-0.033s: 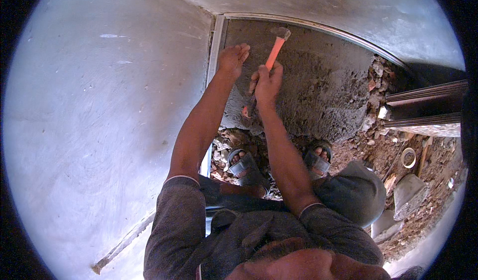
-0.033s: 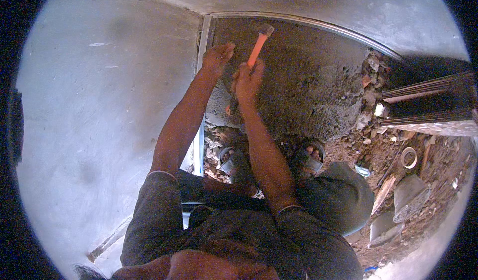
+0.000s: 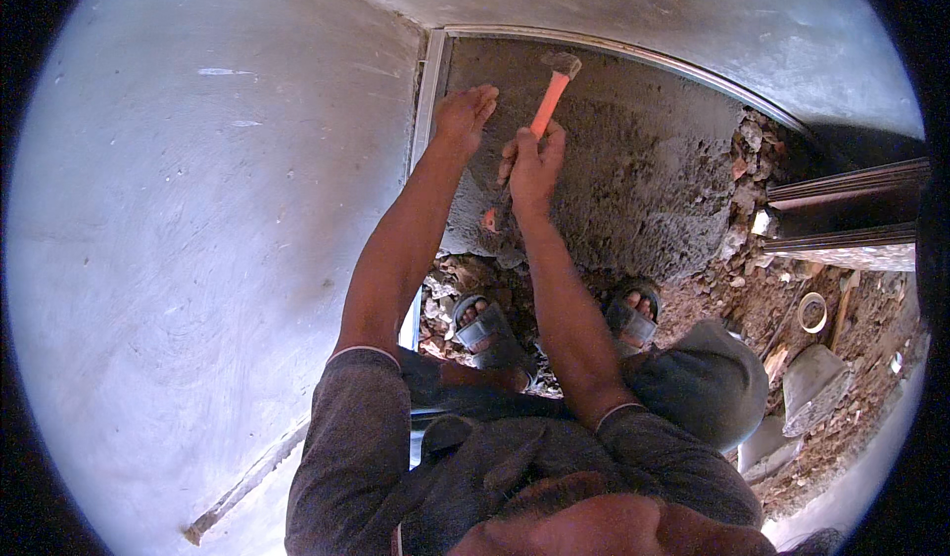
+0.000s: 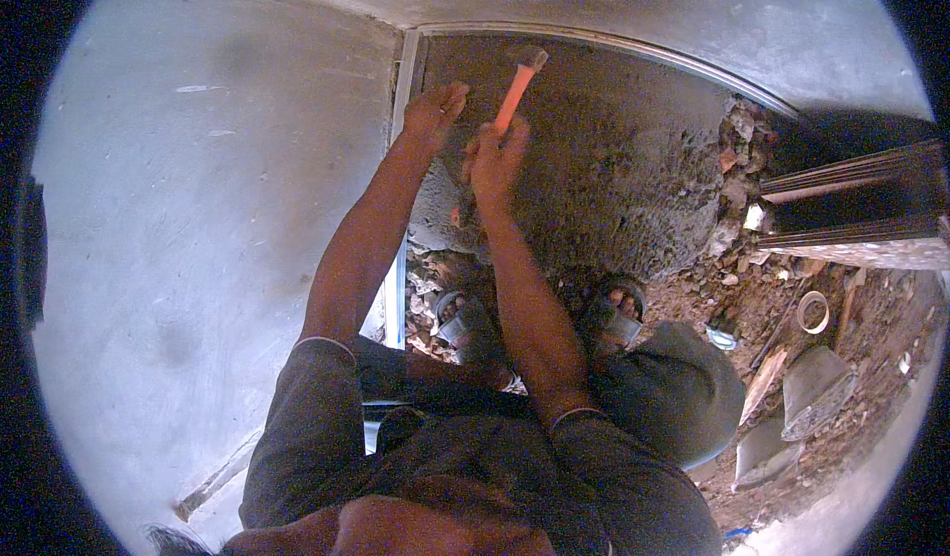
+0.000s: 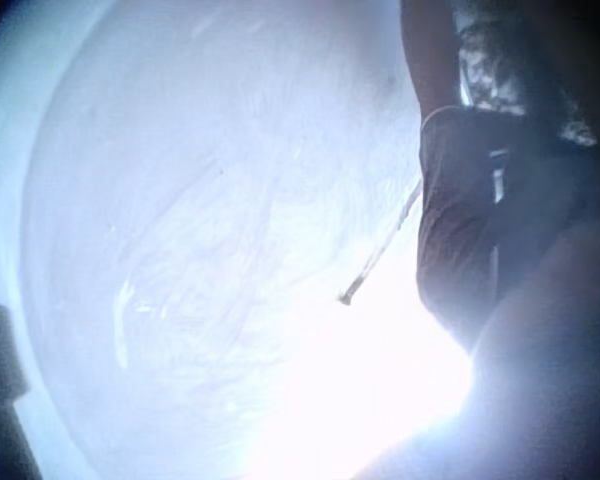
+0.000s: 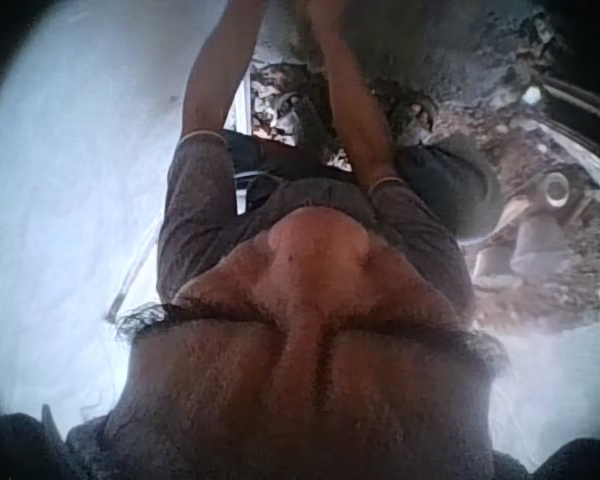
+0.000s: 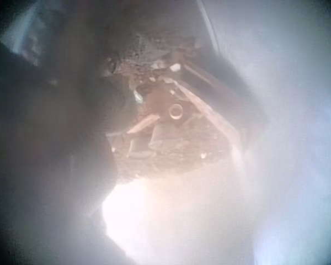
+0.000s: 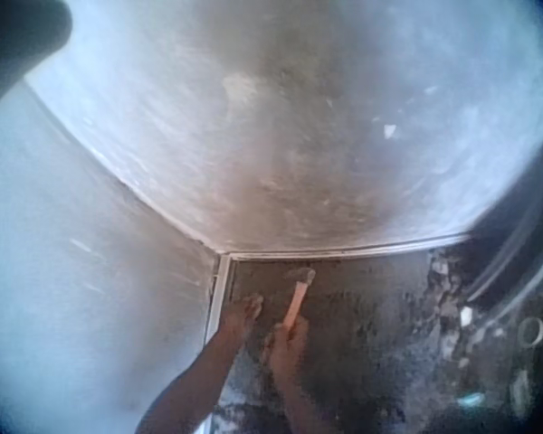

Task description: The person applies mortar to a wall and floor corner using a hammer and an axe-like tool before pouring the remaining mixture from a bucket.

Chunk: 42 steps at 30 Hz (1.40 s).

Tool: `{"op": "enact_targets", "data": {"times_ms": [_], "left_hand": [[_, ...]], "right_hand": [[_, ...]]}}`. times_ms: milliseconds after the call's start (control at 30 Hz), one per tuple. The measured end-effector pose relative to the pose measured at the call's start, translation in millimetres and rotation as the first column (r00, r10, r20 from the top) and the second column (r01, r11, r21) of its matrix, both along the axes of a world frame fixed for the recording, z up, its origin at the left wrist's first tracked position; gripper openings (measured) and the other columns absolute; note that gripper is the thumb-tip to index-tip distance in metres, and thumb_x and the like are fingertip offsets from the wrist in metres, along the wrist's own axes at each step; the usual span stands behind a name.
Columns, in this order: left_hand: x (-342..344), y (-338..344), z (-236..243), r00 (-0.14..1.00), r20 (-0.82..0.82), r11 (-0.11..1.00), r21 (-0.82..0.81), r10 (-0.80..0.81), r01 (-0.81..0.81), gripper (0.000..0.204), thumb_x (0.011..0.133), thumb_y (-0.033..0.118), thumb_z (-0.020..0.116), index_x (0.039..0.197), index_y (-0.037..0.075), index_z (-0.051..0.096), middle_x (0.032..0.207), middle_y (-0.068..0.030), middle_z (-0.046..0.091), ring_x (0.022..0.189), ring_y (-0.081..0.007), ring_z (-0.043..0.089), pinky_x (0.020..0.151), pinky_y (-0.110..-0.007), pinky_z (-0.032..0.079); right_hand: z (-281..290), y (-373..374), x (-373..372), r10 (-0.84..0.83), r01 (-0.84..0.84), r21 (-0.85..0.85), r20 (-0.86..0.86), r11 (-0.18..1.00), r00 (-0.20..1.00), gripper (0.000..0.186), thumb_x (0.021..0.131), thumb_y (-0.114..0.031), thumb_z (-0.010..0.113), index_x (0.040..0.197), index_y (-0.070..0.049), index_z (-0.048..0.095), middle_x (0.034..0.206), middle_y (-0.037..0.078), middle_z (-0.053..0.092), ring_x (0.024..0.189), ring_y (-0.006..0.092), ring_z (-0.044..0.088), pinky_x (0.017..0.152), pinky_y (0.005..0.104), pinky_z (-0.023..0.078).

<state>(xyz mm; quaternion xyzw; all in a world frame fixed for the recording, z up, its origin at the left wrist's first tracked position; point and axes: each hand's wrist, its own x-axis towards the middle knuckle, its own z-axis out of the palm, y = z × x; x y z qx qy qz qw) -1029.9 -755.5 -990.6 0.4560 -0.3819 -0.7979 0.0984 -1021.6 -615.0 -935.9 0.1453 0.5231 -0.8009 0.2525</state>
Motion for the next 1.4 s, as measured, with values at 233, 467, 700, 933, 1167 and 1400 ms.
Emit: {"op": "enact_targets", "data": {"times_ms": [233, 467, 700, 933, 1167, 1400], "left_hand": [[-6.1, -31.5, -2.3, 0.991, 0.13, 0.997, -0.071, 0.042, -0.033, 0.02, 0.086, 0.007, 0.052, 0.105, 0.001, 0.053, 0.087, -0.0074, 0.065, 0.069, -0.0144, 0.059, 0.059, -0.026, 0.046], [-9.4, -36.6, -12.0, 0.988, 0.057, 0.989, -0.04, 0.145, -0.143, 0.02, 0.088, 0.007, 0.049, 0.105, -0.003, 0.055, 0.098, -0.0114, 0.063, 0.075, -0.0197, 0.061, 0.055, -0.025, 0.048], [-11.9, -33.0, -23.0, 0.948, 0.009, 0.94, 0.124, 0.318, -0.317, 0.023, 0.09, 0.016, 0.05, 0.104, -0.001, 0.056, 0.095, -0.0132, 0.064, 0.081, -0.024, 0.061, 0.061, -0.03, 0.05], [-18.7, -37.6, -16.9, 0.935, 0.015, 0.926, 0.132, 0.354, -0.353, 0.018, 0.087, 0.012, 0.053, 0.1, 0.0, 0.057, 0.092, -0.0123, 0.063, 0.075, -0.0229, 0.06, 0.058, -0.029, 0.05], [-33.1, -34.3, -14.1, 0.874, 0.029, 0.867, 0.11, 0.485, -0.486, 0.014, 0.085, 0.008, 0.055, 0.097, 0.001, 0.058, 0.089, -0.0113, 0.062, 0.07, -0.0218, 0.059, 0.055, -0.027, 0.05], [-42.3, -32.1, -13.7, 0.826, 0.037, 0.822, 0.077, 0.563, -0.564, 0.012, 0.082, 0.004, 0.058, 0.094, 0.002, 0.059, 0.086, -0.0103, 0.061, 0.064, -0.0207, 0.058, 0.052, -0.026, 0.049]], "right_hand": [[3.6, 5.8, 0.2, 0.001, -0.002, -0.02, -0.038, 1.0, 0.999, 0.023, 0.091, -0.012, 0.046, 0.11, -0.006, 0.035, 0.058, 0.005, 0.048, 0.037, 0.0118, 0.043, 0.032, 0.0269, 0.035], [9.3, 3.9, 1.5, 0.045, -0.045, -0.017, -0.027, 0.999, 0.999, 0.017, 0.091, -0.014, 0.045, 0.104, -0.008, 0.036, 0.061, 0.005, 0.049, 0.04, 0.012, 0.044, 0.035, 0.0279, 0.037], [5.3, 4.3, -0.6, 0.022, -0.022, -0.007, -0.03, 1.0, 0.999, 0.023, 0.09, -0.013, 0.047, 0.109, -0.008, 0.036, 0.058, 0.004, 0.049, 0.038, 0.0116, 0.044, 0.033, 0.0264, 0.035], [1.4, 5.8, -3.2, 0.008, -0.008, 0.026, -0.013, 1.0, 1.0, 0.021, 0.089, -0.013, 0.047, 0.106, -0.009, 0.036, 0.059, 0.005, 0.049, 0.039, 0.0116, 0.044, 0.034, 0.0269, 0.036], [-2.1, 10.8, -6.1, 0.023, -0.021, 0.042, -0.061, 0.999, 0.998, 0.018, 0.091, -0.014, 0.045, 0.105, -0.006, 0.036, 0.062, 0.005, 0.05, 0.041, 0.012, 0.045, 0.036, 0.0289, 0.038], [-10.6, 10.4, -5.4, 0.057, -0.053, 0.064, -0.053, 0.997, 0.997, 0.022, 0.091, -0.014, 0.044, 0.11, -0.005, 0.037, 0.062, 0.005, 0.05, 0.041, 0.0117, 0.044, 0.036, 0.0284, 0.037]]}}
